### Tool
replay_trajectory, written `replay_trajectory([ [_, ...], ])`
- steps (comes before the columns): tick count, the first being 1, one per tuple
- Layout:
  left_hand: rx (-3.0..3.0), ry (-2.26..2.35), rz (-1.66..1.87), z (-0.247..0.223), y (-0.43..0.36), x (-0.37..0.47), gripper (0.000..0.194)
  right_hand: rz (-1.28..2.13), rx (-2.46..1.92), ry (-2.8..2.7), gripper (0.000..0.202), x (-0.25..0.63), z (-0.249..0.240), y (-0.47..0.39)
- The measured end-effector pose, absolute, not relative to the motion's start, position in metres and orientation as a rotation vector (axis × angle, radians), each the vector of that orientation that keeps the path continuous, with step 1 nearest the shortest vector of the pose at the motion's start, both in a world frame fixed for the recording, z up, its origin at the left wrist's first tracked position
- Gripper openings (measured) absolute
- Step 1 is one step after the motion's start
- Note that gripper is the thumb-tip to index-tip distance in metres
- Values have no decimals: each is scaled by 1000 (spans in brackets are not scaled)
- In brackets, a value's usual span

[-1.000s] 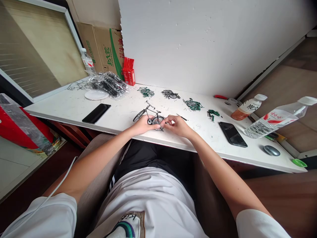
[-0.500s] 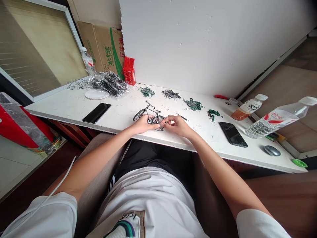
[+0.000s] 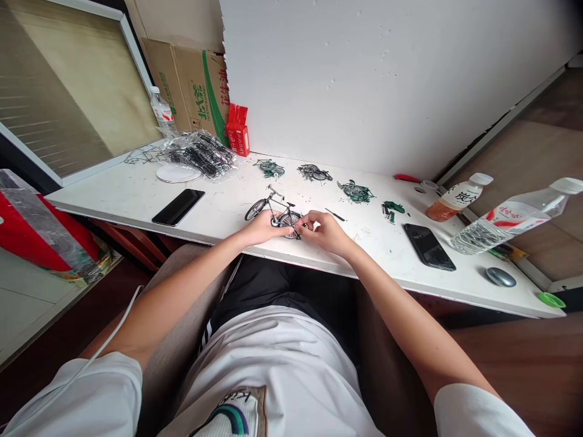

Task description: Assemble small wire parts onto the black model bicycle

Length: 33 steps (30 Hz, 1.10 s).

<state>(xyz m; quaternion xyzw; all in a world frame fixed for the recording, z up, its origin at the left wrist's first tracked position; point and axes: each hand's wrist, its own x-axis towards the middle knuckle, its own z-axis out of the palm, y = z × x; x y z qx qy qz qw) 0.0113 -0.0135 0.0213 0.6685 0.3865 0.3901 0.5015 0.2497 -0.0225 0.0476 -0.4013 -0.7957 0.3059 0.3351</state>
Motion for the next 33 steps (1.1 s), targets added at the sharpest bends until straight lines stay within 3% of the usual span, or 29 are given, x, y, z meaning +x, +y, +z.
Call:
replay_trajectory([
  [12,1484,869,944,31,-18,14,46,943,-1035,-2031,47,249,52,-19],
  [23,1559,895,908,30,-19,14,39,953,-1175,-1953,40,247,44,-17],
  [33,1515,959,939,30,-20,15,48,883,-1114,-2016,39,259,55,-13],
])
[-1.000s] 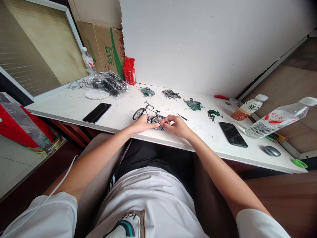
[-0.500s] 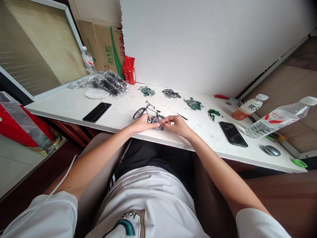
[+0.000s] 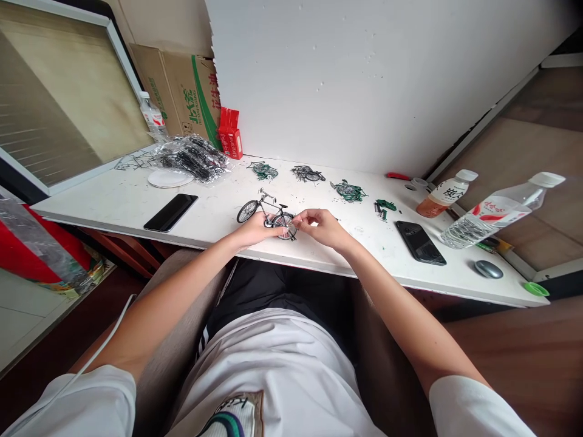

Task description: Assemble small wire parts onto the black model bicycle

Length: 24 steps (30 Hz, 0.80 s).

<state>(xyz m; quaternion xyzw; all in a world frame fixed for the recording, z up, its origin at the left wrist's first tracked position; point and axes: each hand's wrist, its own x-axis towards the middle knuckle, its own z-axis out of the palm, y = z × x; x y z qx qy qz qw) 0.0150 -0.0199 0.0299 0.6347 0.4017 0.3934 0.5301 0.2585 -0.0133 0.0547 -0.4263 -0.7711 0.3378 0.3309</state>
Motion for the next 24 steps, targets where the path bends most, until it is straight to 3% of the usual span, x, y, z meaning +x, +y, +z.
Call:
replay_trajectory([
  [4,1509,1022,973,28,-19,13,50,351,-1471,-1995,27,285,53,0],
  [9,1532,1082,911,28,-20,13,51,-131,-1951,-2023,34,314,44,13],
  [19,1409,1139,896,23,-21,14,57,-129,-1979,-2159,36,312,40,15],
  [24,1379,1152,916,21,-20,14,63,122,-1740,-2020,28,311,38,17],
])
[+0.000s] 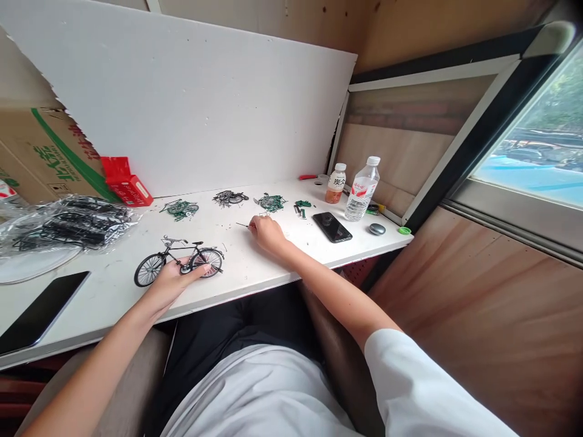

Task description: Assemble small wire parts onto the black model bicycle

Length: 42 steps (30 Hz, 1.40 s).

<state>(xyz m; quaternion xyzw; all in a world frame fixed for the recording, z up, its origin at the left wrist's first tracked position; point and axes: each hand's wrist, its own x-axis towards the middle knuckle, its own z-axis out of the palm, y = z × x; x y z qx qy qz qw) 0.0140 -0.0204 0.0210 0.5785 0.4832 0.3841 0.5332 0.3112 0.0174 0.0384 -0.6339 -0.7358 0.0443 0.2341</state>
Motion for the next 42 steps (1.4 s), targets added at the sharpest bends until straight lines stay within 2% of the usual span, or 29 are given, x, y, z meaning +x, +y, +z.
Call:
replay_trajectory([
  [5,1420,1166,970,21,-23,18,61,210,-1292,-1814,19,302,43,16],
  [13,1633,1371,1239,20,-24,26,48,87,-941,-1964,37,271,41,-10],
  [17,1540,1312,1291,16,-22,28,44,92,-818,-1929,34,257,30,-13],
  [20,1495,1280,1355,12,-18,28,43,-29,-716,-1966,37,255,22,-10],
  [24,1513,1242,1359,6,-13,25,42,-153,-691,-2018,46,257,16,-9],
  [32,1542,1265,1355,6,-12,25,35,-122,-788,-2012,28,252,18,-13],
  [42,1555,1292,1355,4,-11,24,33,-72,-776,-1950,25,251,17,-11],
])
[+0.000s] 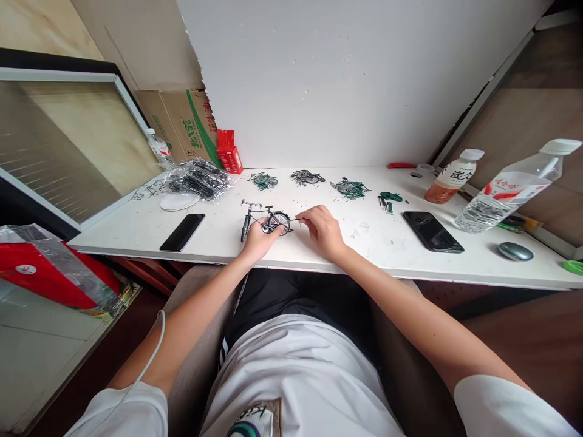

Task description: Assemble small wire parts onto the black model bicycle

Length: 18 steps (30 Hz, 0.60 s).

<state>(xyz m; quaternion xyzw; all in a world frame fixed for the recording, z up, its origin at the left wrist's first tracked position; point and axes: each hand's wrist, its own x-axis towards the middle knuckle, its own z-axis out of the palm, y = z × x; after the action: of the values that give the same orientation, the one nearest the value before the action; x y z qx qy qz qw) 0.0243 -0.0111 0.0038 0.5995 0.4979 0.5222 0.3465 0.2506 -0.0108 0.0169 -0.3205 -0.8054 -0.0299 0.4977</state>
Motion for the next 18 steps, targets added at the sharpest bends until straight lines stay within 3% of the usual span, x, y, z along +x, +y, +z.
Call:
replay_trajectory([
  [18,1621,1343,1318,4,-13,24,36,-172,-790,-2036,34,251,12,-10],
])
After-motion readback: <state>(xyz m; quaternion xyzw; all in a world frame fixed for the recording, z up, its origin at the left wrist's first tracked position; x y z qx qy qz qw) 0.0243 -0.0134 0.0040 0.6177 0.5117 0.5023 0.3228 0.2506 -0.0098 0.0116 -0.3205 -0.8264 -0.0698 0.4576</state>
